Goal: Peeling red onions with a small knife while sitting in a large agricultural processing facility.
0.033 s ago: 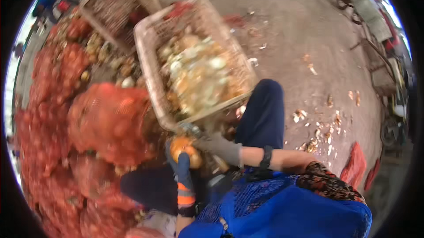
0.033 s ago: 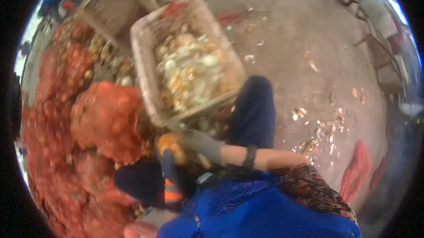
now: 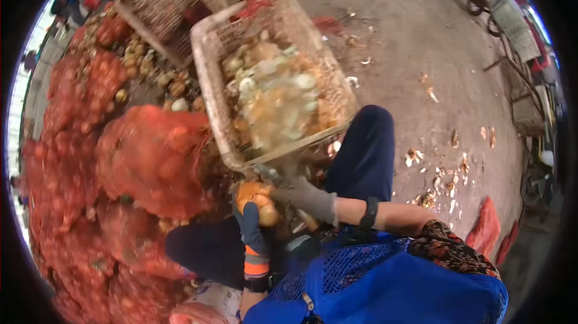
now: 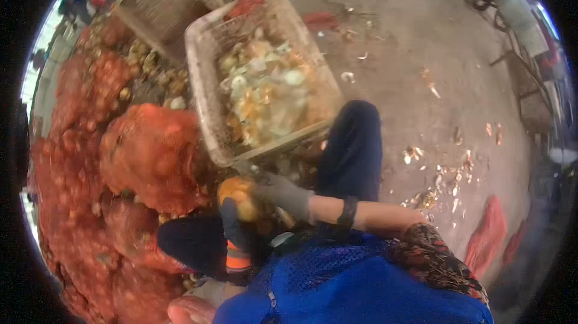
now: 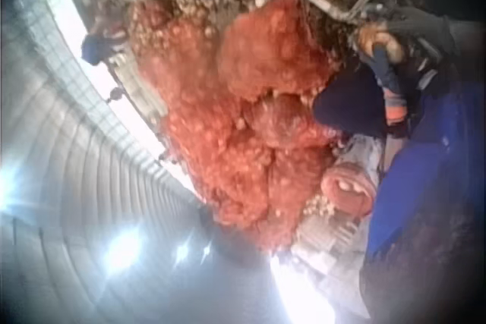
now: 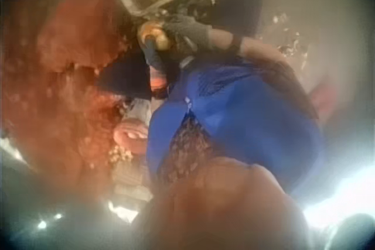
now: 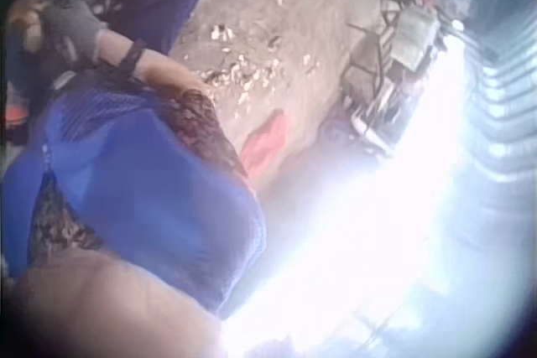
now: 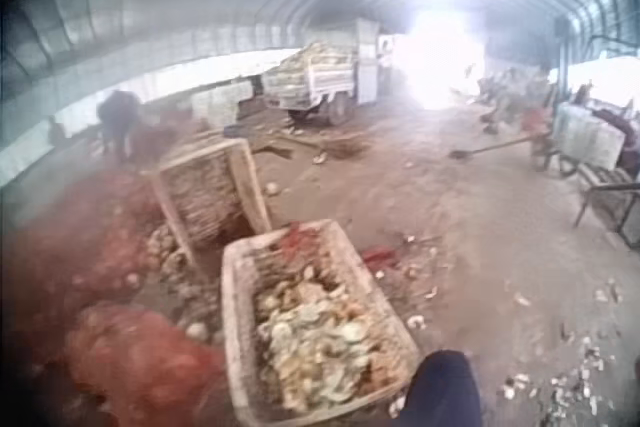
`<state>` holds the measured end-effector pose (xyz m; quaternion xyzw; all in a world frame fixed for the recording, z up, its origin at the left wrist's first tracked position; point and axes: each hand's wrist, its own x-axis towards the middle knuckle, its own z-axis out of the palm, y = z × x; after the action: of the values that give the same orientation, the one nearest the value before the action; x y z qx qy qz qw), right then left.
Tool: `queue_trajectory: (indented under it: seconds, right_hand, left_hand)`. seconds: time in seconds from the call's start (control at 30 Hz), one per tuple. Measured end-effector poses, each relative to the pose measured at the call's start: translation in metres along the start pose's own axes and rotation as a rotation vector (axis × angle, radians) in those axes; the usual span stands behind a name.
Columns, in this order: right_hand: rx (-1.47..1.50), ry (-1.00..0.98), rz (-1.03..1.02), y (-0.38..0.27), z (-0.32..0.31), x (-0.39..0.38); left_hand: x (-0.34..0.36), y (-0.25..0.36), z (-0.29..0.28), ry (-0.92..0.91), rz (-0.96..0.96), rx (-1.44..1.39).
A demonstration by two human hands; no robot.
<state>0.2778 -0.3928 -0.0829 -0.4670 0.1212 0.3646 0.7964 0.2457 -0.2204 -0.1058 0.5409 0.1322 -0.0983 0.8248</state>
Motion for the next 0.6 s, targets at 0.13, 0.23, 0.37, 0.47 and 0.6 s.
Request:
queue_trajectory:
  seconds: [0.13,0.23,0.37,0.47,0.6]
  right_hand:
    - [-0.305,0.036,-0.113,-0.003,-0.005,0.014]
    - [-0.178,0.161,-0.160,-0.034,0.009,0.013]
    - [-0.277,0.168,-0.178,-0.017,0.001,0.027]
    - [-0.314,0.176,-0.244,-0.007,0.002,0.030]
    - [-0.304,0.137,-0.286,-0.019,0.001,0.026]
  left_hand:
    - [-0.001,0.035,0.025,0.054,-0.112,-0.240]
    - [0.014,0.038,0.032,0.137,-0.089,-0.485]
    - [0.020,0.040,0.039,0.087,-0.070,-0.362]
    - [0.021,0.032,0.046,0.218,0.046,-0.218]
    - [0.027,0.028,0.042,0.273,0.045,-0.304]
